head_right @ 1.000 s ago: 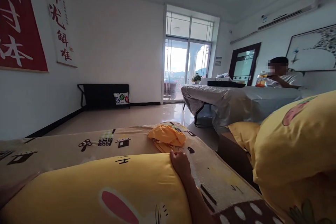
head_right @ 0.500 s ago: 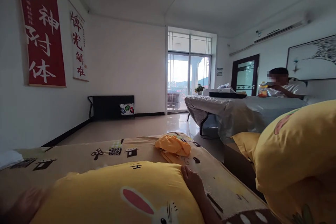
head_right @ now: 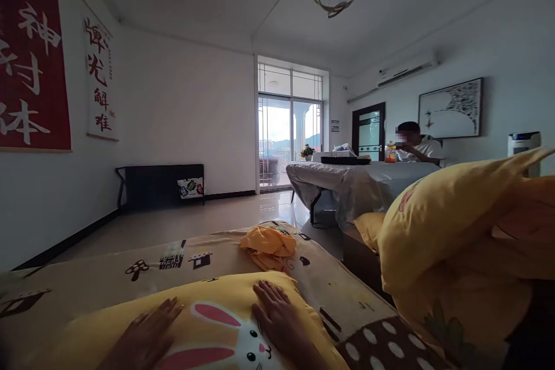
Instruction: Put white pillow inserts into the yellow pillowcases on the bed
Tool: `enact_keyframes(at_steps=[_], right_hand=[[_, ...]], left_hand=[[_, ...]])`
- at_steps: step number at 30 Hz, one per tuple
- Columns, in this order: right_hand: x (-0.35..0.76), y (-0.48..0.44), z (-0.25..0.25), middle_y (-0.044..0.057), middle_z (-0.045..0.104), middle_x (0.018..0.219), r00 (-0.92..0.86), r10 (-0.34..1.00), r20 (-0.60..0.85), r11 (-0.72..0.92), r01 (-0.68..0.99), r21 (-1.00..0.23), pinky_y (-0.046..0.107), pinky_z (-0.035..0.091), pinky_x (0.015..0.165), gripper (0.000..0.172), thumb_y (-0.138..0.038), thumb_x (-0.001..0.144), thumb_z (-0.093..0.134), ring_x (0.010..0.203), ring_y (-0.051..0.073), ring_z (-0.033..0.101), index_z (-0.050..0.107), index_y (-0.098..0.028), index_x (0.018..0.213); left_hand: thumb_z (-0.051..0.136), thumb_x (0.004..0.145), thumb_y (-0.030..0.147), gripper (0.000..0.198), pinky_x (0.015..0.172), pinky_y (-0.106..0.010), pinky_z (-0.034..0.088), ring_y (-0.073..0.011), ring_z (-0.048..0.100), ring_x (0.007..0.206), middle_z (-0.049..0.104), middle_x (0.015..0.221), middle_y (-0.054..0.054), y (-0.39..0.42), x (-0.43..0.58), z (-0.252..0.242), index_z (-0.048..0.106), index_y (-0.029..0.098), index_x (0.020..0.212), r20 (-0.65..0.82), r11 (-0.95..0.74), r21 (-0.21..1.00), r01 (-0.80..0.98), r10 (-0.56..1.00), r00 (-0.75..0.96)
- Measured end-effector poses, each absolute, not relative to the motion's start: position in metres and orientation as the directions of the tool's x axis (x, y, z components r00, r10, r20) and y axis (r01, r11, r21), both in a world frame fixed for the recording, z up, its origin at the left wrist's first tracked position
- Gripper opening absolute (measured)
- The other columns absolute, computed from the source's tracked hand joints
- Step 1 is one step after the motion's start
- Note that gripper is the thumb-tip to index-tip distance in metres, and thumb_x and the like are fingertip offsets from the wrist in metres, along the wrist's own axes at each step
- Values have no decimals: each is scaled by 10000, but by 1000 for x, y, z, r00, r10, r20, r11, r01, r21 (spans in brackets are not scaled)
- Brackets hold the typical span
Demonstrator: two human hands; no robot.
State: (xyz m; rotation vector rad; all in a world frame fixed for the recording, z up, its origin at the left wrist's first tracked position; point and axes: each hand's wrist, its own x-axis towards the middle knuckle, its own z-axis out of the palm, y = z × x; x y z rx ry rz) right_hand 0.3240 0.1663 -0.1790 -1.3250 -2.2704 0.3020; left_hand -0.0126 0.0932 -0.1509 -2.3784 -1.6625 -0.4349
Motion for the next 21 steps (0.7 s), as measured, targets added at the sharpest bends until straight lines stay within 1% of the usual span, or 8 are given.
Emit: enact_keyframes(at_steps=[3, 6, 8, 10, 13, 16, 19, 21], right_hand=[[348, 169, -197, 31, 315, 1484, -292, 923, 252, 377, 817, -436, 452, 201, 1141, 632, -591, 921, 234, 1385, 231, 253, 378, -226, 1417], [372, 166, -213, 69, 317, 1483, -234, 940, 249, 327, 826, -460, 414, 213, 1146, 676, -574, 919, 225, 1383, 218, 260, 356, -147, 1427], [381, 161, -222, 81, 330, 1476, -208, 934, 292, 332, 807, -488, 405, 214, 1149, 685, -569, 913, 231, 1380, 216, 268, 364, -131, 1422], [386, 154, -229, 75, 344, 1470, -186, 923, 337, 351, 765, -540, 412, 217, 1149, 680, -582, 903, 251, 1376, 220, 278, 387, -153, 1413], [391, 138, -237, 72, 341, 1473, -147, 925, 351, 351, 684, -639, 404, 209, 1151, 710, -624, 878, 283, 1376, 221, 278, 394, -167, 1410], [402, 111, -247, 63, 322, 1485, -82, 947, 310, 290, 627, -723, 390, 191, 1156, 762, -666, 851, 292, 1381, 216, 264, 359, -174, 1429], [422, 75, -258, 44, 319, 1487, -46, 975, 216, 200, 602, -773, 387, 191, 1155, 755, -667, 845, 299, 1381, 220, 262, 353, -199, 1434], [440, 55, -264, 46, 369, 1461, -16, 989, 149, 131, 581, -803, 382, 221, 1147, 763, -686, 810, 348, 1367, 240, 296, 420, -205, 1398]], left_hand=[[290, 929, 435, 474, 1023, -446, 425, -218, 421, 1292, 387, 1415, -5, 92, -10, -159, 402, 290, 1366, 331, -343, -91, 935, 875, 353], [329, 923, 440, 489, 976, -415, 476, -224, 482, 1251, 434, 1395, -22, 83, -13, -168, 392, 268, 1377, 471, -373, -233, 898, 765, 440], [396, 891, 500, 564, 972, -365, 470, -223, 511, 1225, 471, 1381, -43, 74, 1, -178, 378, 245, 1394, 566, -426, -373, 824, 599, 566], [466, 864, 506, 593, 1035, -322, 391, -200, 503, 1224, 510, 1364, -36, 63, 30, -192, 375, 269, 1400, 610, -476, -529, 703, 362, 704], [449, 900, 410, 425, 1126, -368, 237, -178, 477, 1232, 555, 1326, 31, 41, 82, -213, 454, 386, 1325, 645, -495, -637, 591, 77, 760], [365, 931, 418, 365, 1103, -401, 244, -169, 497, 1179, 569, 1302, 48, 17, 110, -218, 510, 389, 1265, 588, -534, -658, 531, 76, 805], [372, 937, 374, 330, 1051, -288, 303, -96, 433, 1223, 507, 1355, 133, -4, 101, -212, 556, 392, 1210, 500, -554, -692, 463, 94, 861], [404, 919, 386, 321, 1079, -265, 272, -89, 353, 1297, 466, 1384, 167, -15, 76, -211, 574, 406, 1190, 510, -547, -679, 489, 127, 850]])
